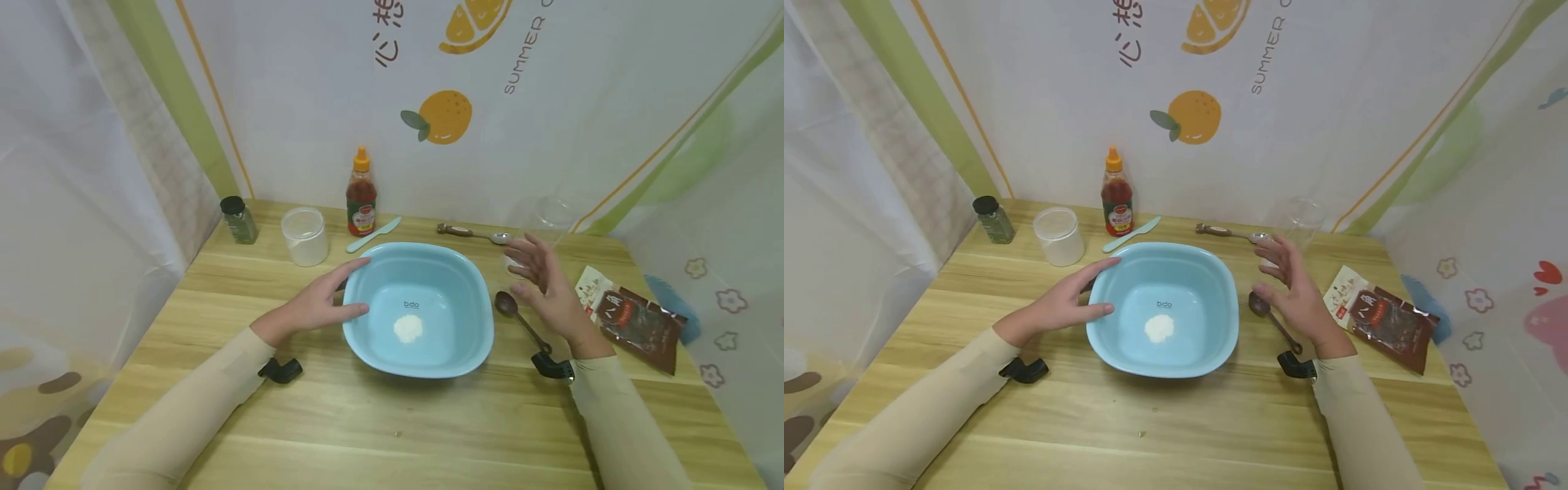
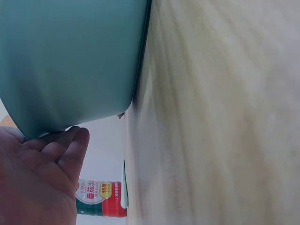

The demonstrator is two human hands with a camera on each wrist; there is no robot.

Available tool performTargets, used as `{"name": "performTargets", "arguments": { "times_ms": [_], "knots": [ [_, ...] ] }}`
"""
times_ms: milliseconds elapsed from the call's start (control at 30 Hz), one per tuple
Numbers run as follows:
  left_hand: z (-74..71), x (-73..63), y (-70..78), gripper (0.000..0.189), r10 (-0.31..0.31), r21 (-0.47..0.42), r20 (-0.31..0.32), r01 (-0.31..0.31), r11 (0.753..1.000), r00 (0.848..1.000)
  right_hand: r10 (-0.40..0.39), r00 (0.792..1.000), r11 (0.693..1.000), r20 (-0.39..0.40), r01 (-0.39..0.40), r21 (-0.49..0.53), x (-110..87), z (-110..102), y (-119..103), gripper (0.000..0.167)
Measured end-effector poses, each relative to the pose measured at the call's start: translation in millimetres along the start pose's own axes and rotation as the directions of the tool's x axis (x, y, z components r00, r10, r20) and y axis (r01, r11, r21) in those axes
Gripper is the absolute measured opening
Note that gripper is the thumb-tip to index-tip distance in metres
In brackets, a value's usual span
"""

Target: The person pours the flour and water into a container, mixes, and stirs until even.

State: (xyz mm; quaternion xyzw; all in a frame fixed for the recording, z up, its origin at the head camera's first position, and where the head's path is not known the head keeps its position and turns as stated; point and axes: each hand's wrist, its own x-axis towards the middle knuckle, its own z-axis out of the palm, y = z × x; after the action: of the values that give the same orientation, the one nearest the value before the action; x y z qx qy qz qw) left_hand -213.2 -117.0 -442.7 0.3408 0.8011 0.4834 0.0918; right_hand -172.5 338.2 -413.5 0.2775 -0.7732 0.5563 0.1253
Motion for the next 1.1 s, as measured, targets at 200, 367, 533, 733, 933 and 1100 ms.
{"name": "performTargets", "arguments": {
  "times_ms": [200,367,533,733,933,1100],
  "knots": [
    [-3.2,-3.8,1.2,0.093,-0.006,0.002,0.003,0.006,1.0,1.0,-0.063,0.962,0.998,-0.265,0.059,-0.021,6.5,-20,-2,0.066],
    [-4.1,-5.2,0.4,0.093,-0.014,-0.002,0.004,0.014,1.0,1.0,0.06,0.905,0.99,-0.421,-0.108,-0.092,10.7,-33,1,0.066],
    [-3.8,-4.5,-0.4,0.093,-0.018,-0.011,0.009,0.018,1.0,1.0,0.201,0.864,0.967,-0.462,-0.252,-0.05,13.2,-43,15,0.091],
    [-3.0,-2.2,0.0,0.093,-0.014,-0.016,0.01,0.014,1.0,1.0,0.331,0.853,0.935,-0.404,-0.355,0.016,22.2,-52,38,0.108],
    [-1.9,0.4,0.2,0.093,-0.002,-0.016,0.006,0.002,1.0,1.0,0.457,0.824,0.866,-0.336,-0.499,-0.046,31.7,-57,53,0.114],
    [-1.1,1.2,0.4,0.093,0.0,-0.021,0.008,0.0,1.0,1.0,0.458,0.827,0.863,-0.325,-0.501,-0.059,37.4,-56,64,0.109]
  ]
}}
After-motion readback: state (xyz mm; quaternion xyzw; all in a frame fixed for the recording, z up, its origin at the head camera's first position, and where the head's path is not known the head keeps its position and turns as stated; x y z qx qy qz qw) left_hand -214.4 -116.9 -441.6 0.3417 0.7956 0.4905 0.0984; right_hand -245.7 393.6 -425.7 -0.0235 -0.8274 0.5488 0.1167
